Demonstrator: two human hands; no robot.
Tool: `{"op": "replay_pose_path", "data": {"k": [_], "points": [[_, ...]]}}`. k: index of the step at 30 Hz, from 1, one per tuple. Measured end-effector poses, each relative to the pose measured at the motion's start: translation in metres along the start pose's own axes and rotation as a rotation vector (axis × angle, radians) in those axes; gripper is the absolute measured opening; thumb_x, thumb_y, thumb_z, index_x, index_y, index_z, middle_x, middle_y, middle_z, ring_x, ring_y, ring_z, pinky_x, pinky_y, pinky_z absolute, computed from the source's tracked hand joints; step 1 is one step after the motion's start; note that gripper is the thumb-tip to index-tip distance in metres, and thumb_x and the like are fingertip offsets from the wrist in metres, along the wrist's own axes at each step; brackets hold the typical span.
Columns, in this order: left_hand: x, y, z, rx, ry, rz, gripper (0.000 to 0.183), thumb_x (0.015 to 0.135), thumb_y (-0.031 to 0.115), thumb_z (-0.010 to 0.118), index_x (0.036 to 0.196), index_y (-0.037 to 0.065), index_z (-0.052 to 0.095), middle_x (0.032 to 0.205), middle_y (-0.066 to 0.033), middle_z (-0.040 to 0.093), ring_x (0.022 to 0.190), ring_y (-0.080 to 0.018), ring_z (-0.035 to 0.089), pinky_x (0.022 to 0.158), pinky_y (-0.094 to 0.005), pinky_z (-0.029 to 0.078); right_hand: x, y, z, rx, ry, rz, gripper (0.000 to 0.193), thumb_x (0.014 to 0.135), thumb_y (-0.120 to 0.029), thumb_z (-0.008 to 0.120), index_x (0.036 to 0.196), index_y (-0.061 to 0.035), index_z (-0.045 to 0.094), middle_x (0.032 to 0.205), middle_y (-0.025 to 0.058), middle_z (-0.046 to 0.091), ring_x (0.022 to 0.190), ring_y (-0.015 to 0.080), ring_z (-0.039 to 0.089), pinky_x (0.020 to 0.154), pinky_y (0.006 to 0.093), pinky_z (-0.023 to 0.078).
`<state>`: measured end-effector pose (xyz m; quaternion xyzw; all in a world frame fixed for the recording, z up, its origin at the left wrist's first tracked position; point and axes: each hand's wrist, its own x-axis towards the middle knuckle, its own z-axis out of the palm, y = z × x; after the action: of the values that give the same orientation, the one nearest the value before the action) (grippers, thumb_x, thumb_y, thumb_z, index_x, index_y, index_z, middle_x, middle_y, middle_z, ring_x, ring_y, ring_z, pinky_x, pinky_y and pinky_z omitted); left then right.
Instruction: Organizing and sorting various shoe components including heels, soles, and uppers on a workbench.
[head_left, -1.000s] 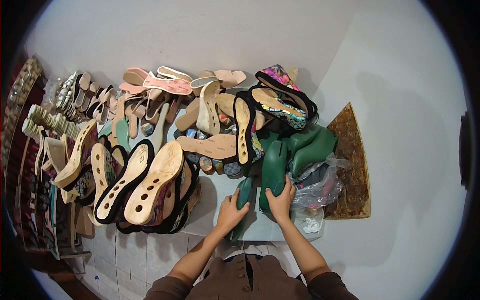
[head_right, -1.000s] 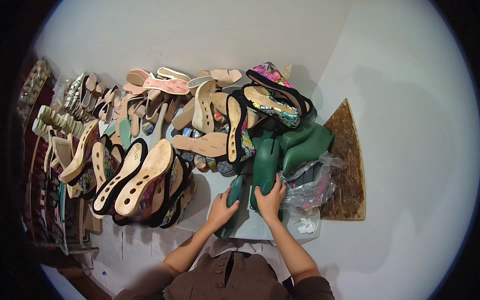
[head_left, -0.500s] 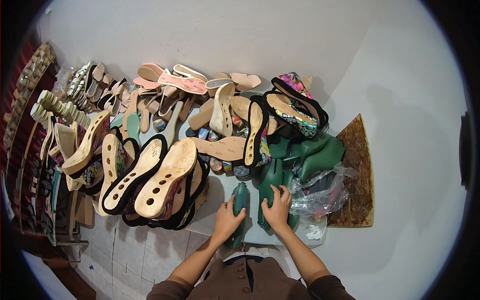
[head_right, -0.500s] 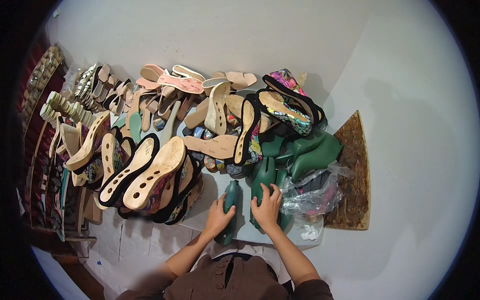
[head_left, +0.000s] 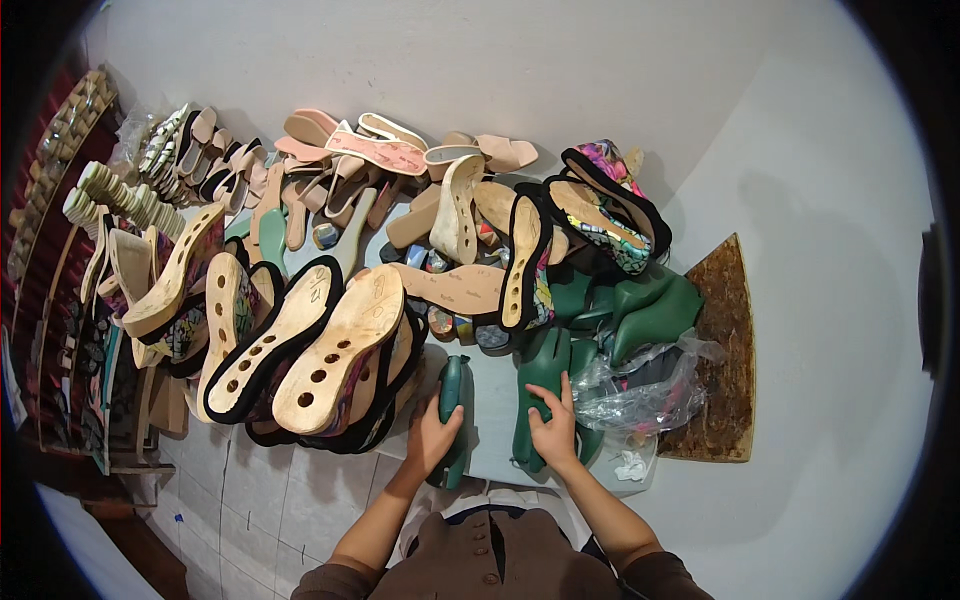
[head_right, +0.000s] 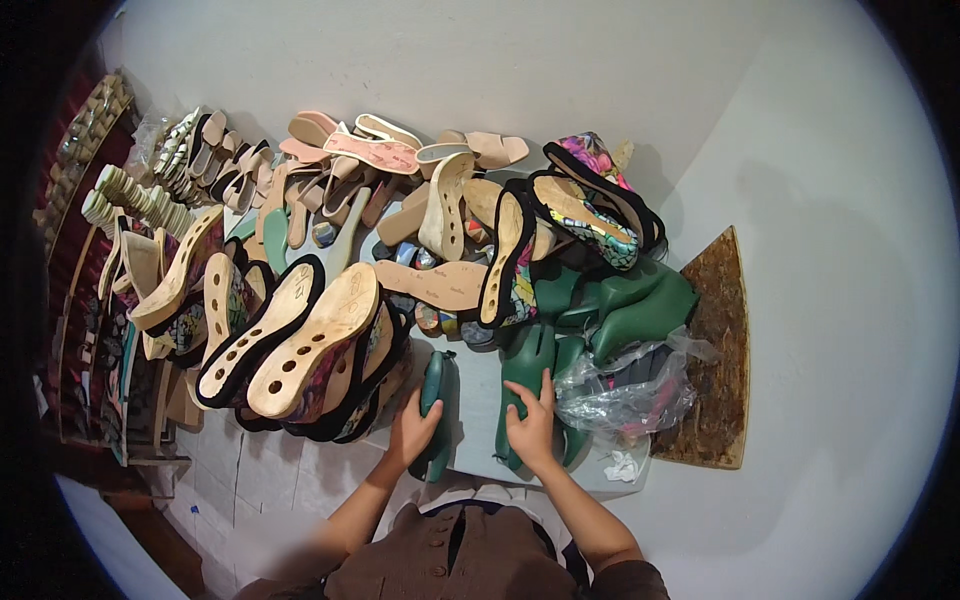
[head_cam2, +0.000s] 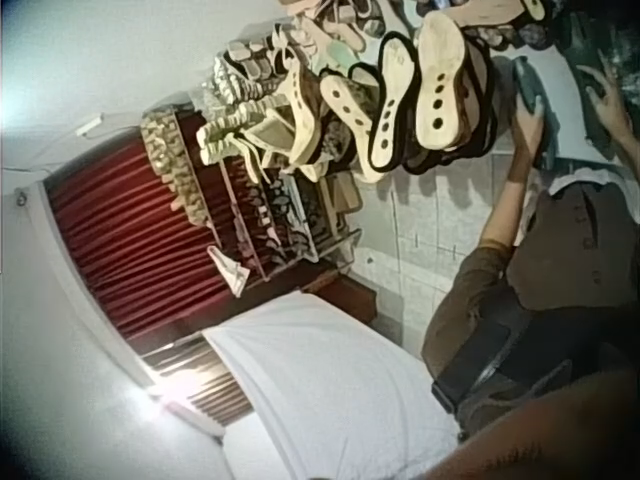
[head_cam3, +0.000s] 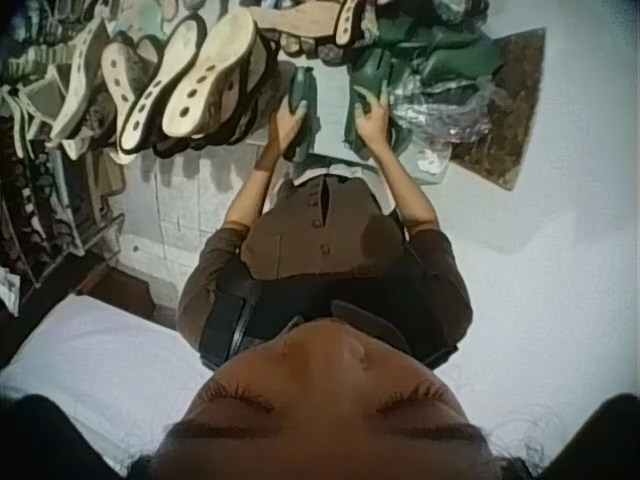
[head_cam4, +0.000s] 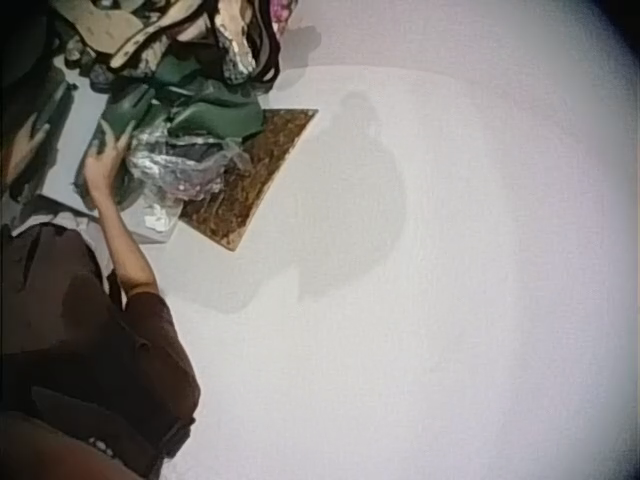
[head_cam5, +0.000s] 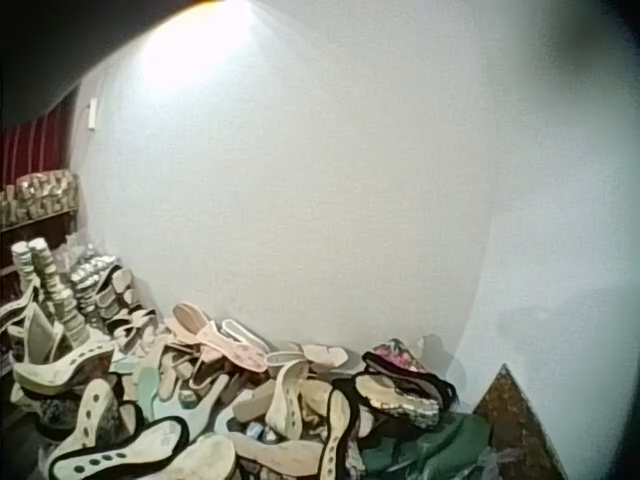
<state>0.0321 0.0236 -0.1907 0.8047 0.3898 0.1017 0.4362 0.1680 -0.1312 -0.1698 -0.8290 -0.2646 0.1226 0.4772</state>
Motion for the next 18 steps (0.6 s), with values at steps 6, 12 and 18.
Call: {"op": "replay_pose_path", "data": {"k": [6, 12, 18], "points": [[-0.001, 0.009, 0.022, -0.105, -0.054, 0.1, 0.06, 0.081, 0.035, 0.055, 0.128, 0.001, 0.042, 0.113, -0.0268, 0.05, 0.104, -0.0404, 0.05, 0.09, -0.0425, 0.04, 0.004, 0.01, 0.003, -0.228, -0.02, -0.103, 0.042, 0.073, 0.002, 0.055, 0.112, -0.0139, 0.062, 0.144, 0.0265, 0.017, 0.131, 0.0446, 0.022, 0.105, 0.0425, 0.025], [0.002, 0.019, 0.058, -0.001, -0.062, 0.231, 0.063, 0.08, 0.038, 0.056, 0.129, 0.001, 0.041, 0.109, -0.0275, 0.051, 0.099, -0.0424, 0.051, 0.087, -0.0449, 0.041, 0.007, 0.008, 0.002, -0.236, 0.009, -0.124, 0.043, 0.074, 0.001, 0.055, 0.113, -0.0143, 0.062, 0.144, 0.0267, 0.016, 0.13, 0.0452, 0.022, 0.105, 0.0438, 0.025], [0.005, 0.028, 0.068, -0.005, -0.115, 0.215, 0.064, 0.081, 0.04, 0.056, 0.129, 0.001, 0.041, 0.109, -0.0282, 0.05, 0.099, -0.0426, 0.051, 0.088, -0.0456, 0.04, 0.027, -0.014, -0.045, 0.262, -0.018, 0.174, 0.042, 0.073, 0.003, 0.058, 0.113, -0.0095, 0.063, 0.144, 0.0254, 0.022, 0.132, 0.0325, 0.028, 0.103, 0.0336, 0.03]]}}
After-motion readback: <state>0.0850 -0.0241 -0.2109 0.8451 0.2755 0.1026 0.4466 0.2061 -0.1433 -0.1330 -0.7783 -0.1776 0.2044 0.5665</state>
